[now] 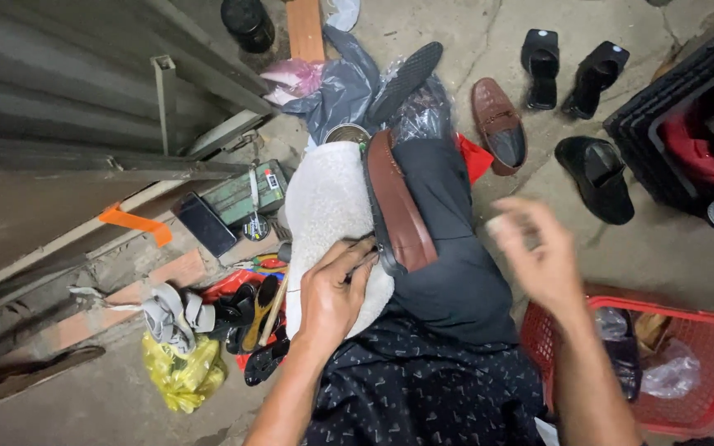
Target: Hand-sewing the leather upper of a shoe to its sole using a needle and thread.
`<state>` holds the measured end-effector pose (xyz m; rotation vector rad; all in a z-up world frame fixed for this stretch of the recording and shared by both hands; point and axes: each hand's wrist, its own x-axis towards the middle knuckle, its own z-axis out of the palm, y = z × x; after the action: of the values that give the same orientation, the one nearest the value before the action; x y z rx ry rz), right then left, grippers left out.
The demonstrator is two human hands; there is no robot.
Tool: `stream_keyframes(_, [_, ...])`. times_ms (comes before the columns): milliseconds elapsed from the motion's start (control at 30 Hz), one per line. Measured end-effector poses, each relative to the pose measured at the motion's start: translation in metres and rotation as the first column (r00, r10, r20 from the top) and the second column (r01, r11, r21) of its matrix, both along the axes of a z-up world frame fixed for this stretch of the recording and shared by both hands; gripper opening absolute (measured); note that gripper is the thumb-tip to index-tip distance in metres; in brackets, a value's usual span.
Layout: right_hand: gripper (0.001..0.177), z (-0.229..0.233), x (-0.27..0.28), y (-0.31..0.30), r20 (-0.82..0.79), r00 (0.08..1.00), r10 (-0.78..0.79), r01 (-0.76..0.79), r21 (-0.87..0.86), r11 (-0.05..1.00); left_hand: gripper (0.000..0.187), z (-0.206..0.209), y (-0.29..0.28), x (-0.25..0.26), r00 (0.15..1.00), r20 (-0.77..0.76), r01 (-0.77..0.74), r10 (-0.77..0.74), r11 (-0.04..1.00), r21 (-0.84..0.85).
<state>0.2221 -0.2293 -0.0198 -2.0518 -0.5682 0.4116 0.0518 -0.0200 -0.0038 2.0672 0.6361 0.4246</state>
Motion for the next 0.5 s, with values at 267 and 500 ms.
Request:
stream_keyframes(267, [0.08, 0.007, -0.036, 0.036, -0.382, 0.891, 0.246, -0.255, 0.026, 0.967, 0.005, -0.018, 0.01, -0.004, 0.995, -0.094, 0.043, -0.047, 0.998, -0.042])
stream_keyframes(500, [0.049, 0.0, -0.039, 0.032, -0.118, 0.951, 0.286, -0.305, -0.191, 0.933, 0.024, 0.006, 0.042, -0.063, 0.846, 0.125, 0.449, -0.518, 0.567, -0.691])
